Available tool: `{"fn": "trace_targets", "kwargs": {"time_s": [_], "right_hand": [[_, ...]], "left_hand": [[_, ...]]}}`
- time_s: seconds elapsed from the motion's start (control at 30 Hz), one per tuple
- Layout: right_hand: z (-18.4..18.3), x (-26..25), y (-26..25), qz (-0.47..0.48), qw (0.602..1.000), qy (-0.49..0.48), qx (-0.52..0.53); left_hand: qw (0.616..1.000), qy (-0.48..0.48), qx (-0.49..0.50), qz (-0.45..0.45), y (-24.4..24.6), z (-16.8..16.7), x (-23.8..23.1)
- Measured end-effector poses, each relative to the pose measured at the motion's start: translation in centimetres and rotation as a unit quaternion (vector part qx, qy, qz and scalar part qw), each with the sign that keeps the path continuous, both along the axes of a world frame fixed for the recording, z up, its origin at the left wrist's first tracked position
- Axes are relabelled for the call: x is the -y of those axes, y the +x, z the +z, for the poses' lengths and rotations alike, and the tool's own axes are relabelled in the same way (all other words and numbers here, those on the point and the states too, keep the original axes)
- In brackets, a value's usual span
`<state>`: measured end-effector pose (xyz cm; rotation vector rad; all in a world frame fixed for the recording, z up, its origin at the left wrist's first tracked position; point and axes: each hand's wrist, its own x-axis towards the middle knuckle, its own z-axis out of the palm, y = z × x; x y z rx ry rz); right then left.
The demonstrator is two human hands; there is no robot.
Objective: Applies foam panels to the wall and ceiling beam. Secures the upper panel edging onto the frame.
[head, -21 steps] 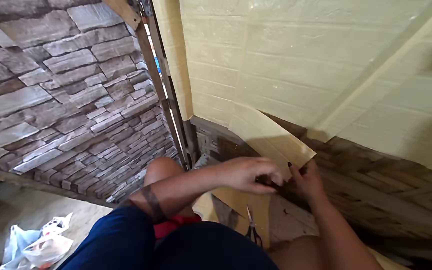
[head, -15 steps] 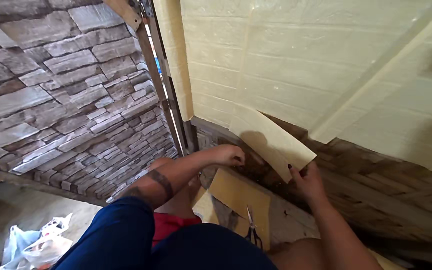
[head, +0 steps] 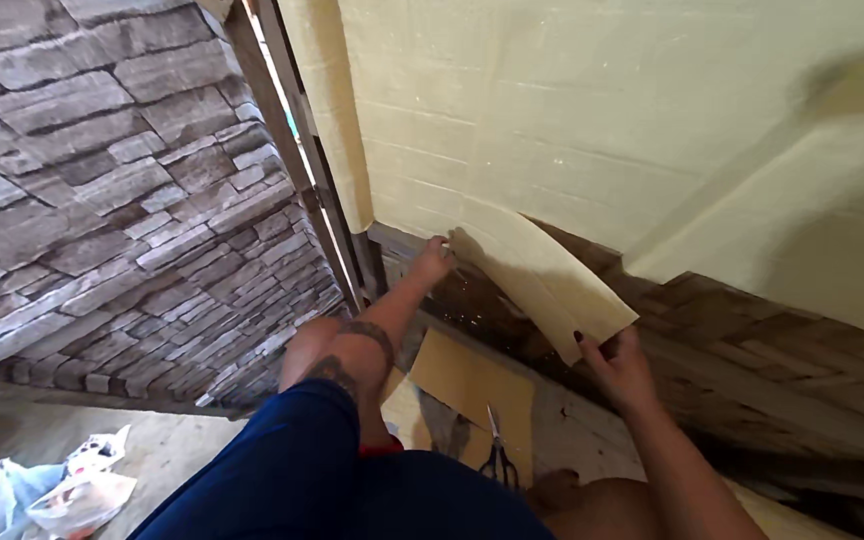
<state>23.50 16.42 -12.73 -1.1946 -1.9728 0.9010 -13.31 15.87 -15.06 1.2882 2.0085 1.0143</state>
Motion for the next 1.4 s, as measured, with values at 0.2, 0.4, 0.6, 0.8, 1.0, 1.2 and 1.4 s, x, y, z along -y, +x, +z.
{"fn": "trace_targets", "kwargs": {"time_s": [0.2,0.4,0.6,0.8,1.0,1.2,1.4], "right_hand": [[0.1,0.0,-0.1,-0.009,1.000,-0.017,0.006],[1.1,0.3,-0.4,-0.007,1.000,-0.023,-0.003],[1.9,0.6,-0.5,-0.007,1.000,0.006,0.013],[2.1,0.6,0.2,-0.013,0.998,-0.018,0.059],[0.6,0.0,0.6,-0.018,0.999,-0.026,0.020],[1.4,0.3,0.3,-0.006,0.999,-0.034,0.013],[1.5,0.3,0.2,0.002,0.999,-0.028,0.025]], "left_hand": [[0.991,0.048,0.045,0.119,2.2,-3.5,-0.1],[0.988,0.134,0.007,0.079,3.2,-3.1,-2.6],[0.967,0.249,0.040,0.033,4.8,-1.9,-4.8],[0.950,0.311,0.012,0.000,4.9,-0.2,-6.6],[0.952,0.297,-0.066,-0.003,4.8,1.4,-7.0],[0.945,0.320,-0.063,0.016,5.4,1.2,-7.3],[0.943,0.318,-0.085,0.055,5.6,1.0,-7.7]]}}
